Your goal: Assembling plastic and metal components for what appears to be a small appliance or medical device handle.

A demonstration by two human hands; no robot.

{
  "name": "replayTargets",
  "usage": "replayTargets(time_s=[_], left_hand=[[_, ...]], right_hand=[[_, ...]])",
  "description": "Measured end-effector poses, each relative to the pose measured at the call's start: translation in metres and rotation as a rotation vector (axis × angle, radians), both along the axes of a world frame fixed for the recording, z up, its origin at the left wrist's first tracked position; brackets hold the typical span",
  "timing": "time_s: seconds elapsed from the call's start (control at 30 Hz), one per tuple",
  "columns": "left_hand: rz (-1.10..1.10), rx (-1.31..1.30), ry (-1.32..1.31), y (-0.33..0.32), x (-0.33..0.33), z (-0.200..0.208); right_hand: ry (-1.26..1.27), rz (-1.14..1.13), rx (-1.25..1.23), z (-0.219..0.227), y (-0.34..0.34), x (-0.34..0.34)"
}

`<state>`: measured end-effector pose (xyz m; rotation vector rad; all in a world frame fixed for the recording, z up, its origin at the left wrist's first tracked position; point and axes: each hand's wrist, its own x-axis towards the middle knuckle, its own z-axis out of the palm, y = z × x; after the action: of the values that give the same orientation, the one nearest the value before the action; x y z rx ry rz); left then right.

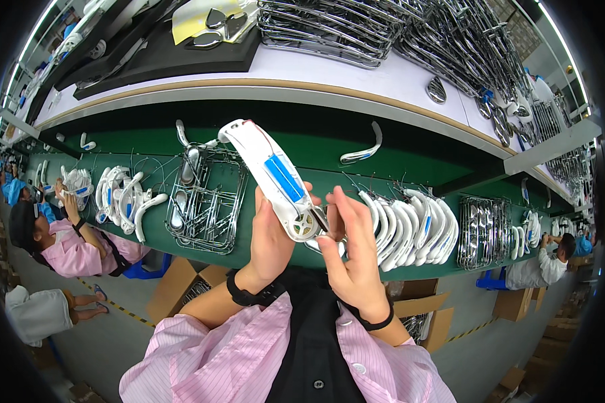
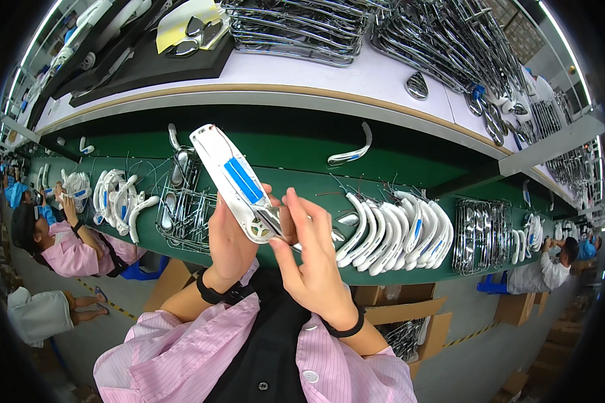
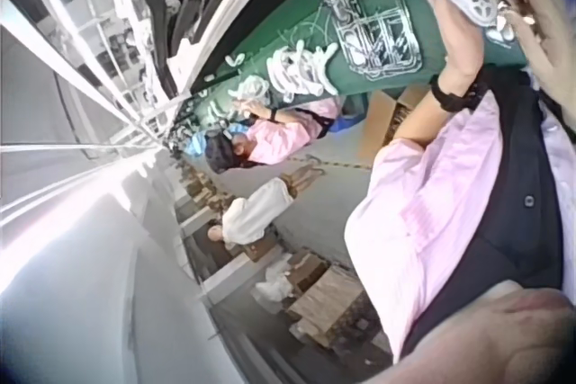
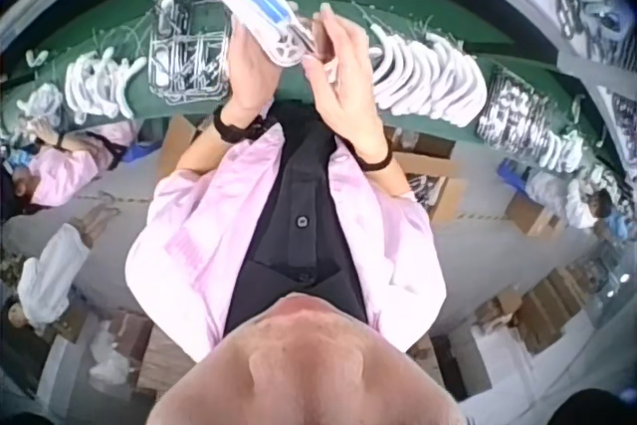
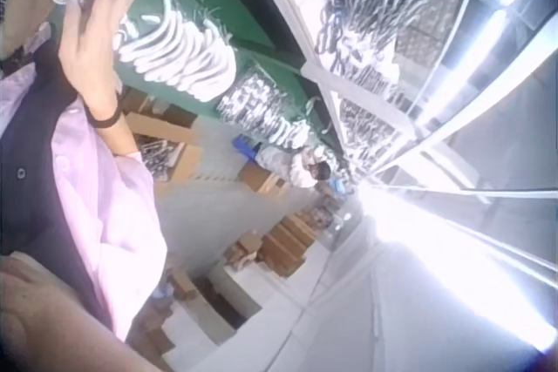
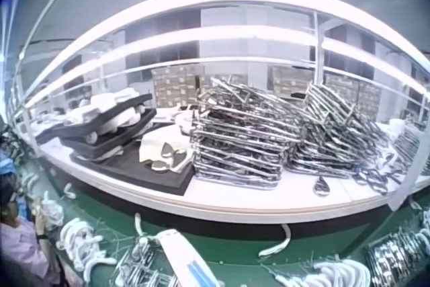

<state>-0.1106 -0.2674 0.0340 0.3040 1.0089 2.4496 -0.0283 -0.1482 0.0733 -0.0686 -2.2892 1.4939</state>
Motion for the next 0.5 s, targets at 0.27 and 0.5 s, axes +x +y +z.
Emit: replayTargets(time_s=[0.27, 0.5], left_hand=[[0.009, -0.041, 0.168, -0.005, 0.017, 0.005], [-0.018, -0.13, 0.204, -0.013, 0.017, 0.002]], right_hand=[[0.128, -0.122, 0.107, -0.014, -0.014, -0.003], [0.079, -0.05, 0.187, -0.01, -0.009, 0.002]])
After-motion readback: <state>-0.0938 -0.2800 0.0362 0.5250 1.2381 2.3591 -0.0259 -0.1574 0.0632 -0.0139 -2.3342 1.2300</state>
